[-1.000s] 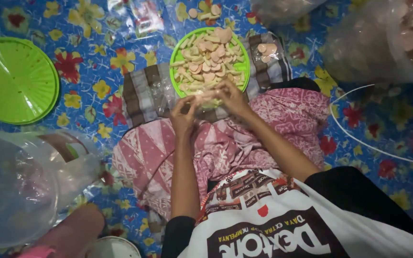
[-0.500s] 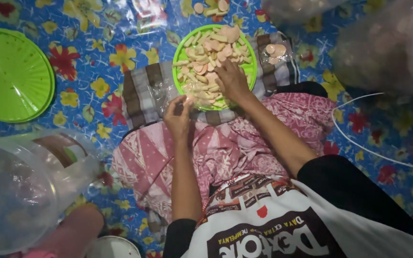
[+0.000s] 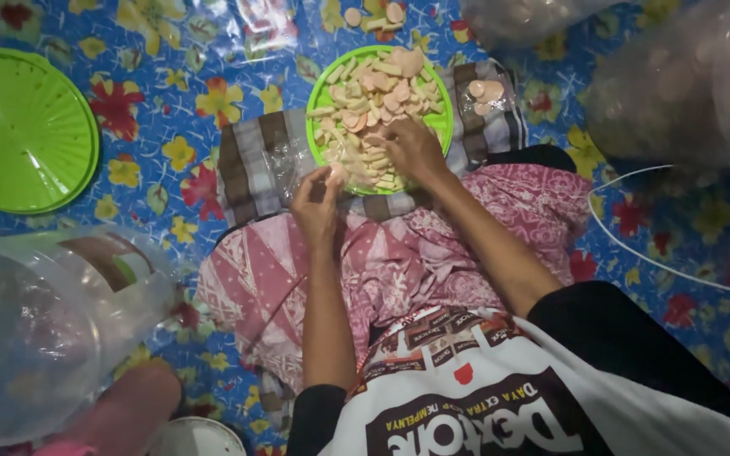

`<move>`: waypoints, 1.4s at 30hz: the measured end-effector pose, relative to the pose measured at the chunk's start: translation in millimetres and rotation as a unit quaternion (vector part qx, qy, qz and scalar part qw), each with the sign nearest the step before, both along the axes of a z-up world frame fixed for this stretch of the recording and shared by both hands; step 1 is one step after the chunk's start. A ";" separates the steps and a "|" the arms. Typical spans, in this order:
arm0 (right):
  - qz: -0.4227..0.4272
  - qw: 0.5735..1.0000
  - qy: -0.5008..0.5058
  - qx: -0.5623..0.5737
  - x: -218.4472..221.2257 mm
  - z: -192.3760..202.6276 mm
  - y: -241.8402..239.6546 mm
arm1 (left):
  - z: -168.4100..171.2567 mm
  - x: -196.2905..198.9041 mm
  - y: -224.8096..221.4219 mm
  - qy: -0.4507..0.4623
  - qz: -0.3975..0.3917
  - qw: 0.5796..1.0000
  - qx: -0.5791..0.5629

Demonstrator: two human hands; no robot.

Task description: Sorting and inspecting sliced food items on a plate while sitting on the floor

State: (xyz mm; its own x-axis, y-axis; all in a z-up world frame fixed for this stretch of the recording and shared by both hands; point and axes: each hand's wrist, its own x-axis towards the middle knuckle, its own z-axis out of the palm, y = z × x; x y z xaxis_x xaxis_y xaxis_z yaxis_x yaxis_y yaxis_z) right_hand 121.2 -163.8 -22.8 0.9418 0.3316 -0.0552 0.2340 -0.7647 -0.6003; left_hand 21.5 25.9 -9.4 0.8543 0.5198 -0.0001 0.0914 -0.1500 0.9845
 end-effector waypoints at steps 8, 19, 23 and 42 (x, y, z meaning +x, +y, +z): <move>-0.077 0.974 0.069 0.202 -24.7 33.4 -1.0 | 8.6 -2.2 -2.4 -0.040 -0.019 0.999 -0.014; -0.077 0.957 0.116 0.254 -53.0 53.6 2.2 | 6.9 -14.1 -11.3 -0.115 -0.056 0.992 -0.002; -0.096 0.945 0.136 0.281 -62.2 55.2 5.0 | 12.7 -17.7 -14.6 -0.129 -0.070 0.989 0.013; -0.060 0.954 0.121 0.266 -60.4 61.8 -1.8 | 42.3 -31.5 -15.2 -0.090 -0.047 0.976 -0.194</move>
